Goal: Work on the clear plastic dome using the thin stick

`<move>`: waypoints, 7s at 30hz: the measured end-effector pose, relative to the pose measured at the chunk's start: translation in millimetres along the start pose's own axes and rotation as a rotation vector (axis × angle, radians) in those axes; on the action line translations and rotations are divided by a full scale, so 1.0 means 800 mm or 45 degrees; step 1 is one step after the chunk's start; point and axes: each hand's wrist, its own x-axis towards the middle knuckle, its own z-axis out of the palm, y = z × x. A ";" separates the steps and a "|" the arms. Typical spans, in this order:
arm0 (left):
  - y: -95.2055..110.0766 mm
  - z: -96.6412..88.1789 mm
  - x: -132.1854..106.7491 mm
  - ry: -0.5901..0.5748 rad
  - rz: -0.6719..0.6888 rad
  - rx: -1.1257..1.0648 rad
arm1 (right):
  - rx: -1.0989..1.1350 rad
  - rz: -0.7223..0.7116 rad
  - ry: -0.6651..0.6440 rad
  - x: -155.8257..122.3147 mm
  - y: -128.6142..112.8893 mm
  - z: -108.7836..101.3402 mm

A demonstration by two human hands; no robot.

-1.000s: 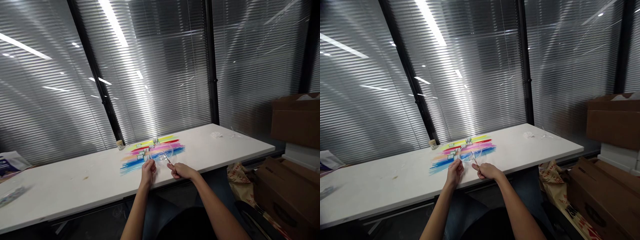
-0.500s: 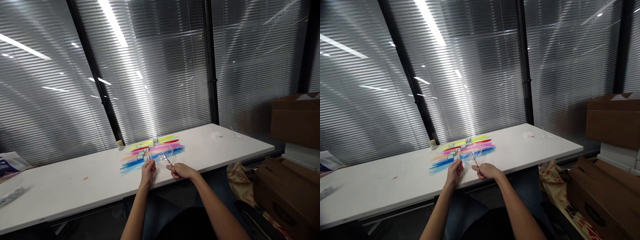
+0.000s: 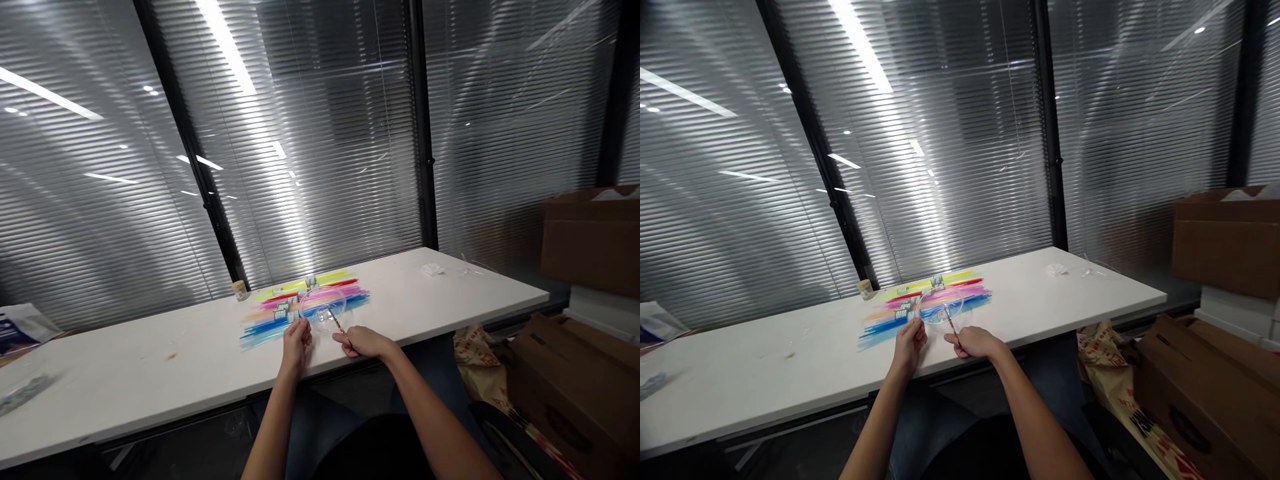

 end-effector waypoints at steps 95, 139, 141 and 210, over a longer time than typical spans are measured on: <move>0.009 0.006 -0.008 -0.099 -0.025 0.010 | -0.034 0.016 -0.048 -0.009 -0.017 -0.005; 0.008 0.006 -0.007 0.157 0.027 -0.116 | 0.150 0.006 0.098 -0.001 0.004 0.004; 0.008 0.006 -0.007 0.133 0.026 -0.109 | 0.153 -0.048 0.078 -0.002 0.005 0.004; 0.016 0.011 -0.012 0.023 0.005 -0.037 | 0.021 0.045 0.004 -0.010 -0.016 -0.003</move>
